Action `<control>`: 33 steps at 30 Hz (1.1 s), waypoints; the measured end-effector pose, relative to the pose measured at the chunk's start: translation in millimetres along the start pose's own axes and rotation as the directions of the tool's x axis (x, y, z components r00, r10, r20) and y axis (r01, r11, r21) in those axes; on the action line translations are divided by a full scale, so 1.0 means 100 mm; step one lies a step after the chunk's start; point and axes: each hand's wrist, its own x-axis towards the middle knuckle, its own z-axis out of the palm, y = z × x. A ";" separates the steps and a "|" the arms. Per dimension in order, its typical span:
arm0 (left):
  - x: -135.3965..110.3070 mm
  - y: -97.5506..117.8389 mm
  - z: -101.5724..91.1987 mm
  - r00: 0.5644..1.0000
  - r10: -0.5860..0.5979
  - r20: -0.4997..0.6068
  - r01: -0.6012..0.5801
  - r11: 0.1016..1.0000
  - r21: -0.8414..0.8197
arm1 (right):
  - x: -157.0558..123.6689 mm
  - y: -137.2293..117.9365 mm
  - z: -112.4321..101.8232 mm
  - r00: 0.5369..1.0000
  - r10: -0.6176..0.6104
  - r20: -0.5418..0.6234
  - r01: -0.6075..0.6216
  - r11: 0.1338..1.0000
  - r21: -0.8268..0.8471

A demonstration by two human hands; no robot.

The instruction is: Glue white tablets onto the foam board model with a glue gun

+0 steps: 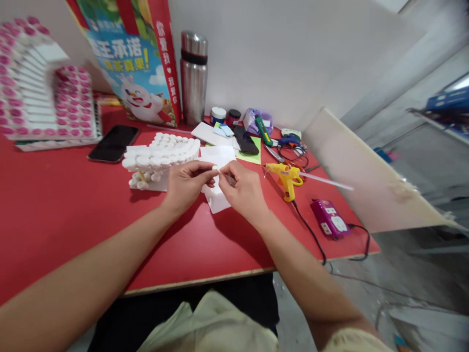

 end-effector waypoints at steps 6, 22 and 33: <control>0.01 -0.01 -0.02 0.992 0.112 -0.052 -0.109 0.992 0.057 | 0.15 -0.07 -0.09 0.994 -0.037 0.099 0.035 0.999 0.021; 0.02 -0.04 -0.02 0.987 -0.042 0.158 0.044 0.999 -0.010 | 0.11 0.27 0.03 0.975 0.170 0.141 -0.211 0.907 0.366; 0.11 -0.09 -0.10 0.910 -0.257 0.325 0.303 0.948 -0.101 | 0.12 0.33 -0.05 0.949 0.124 0.288 -0.263 0.815 0.516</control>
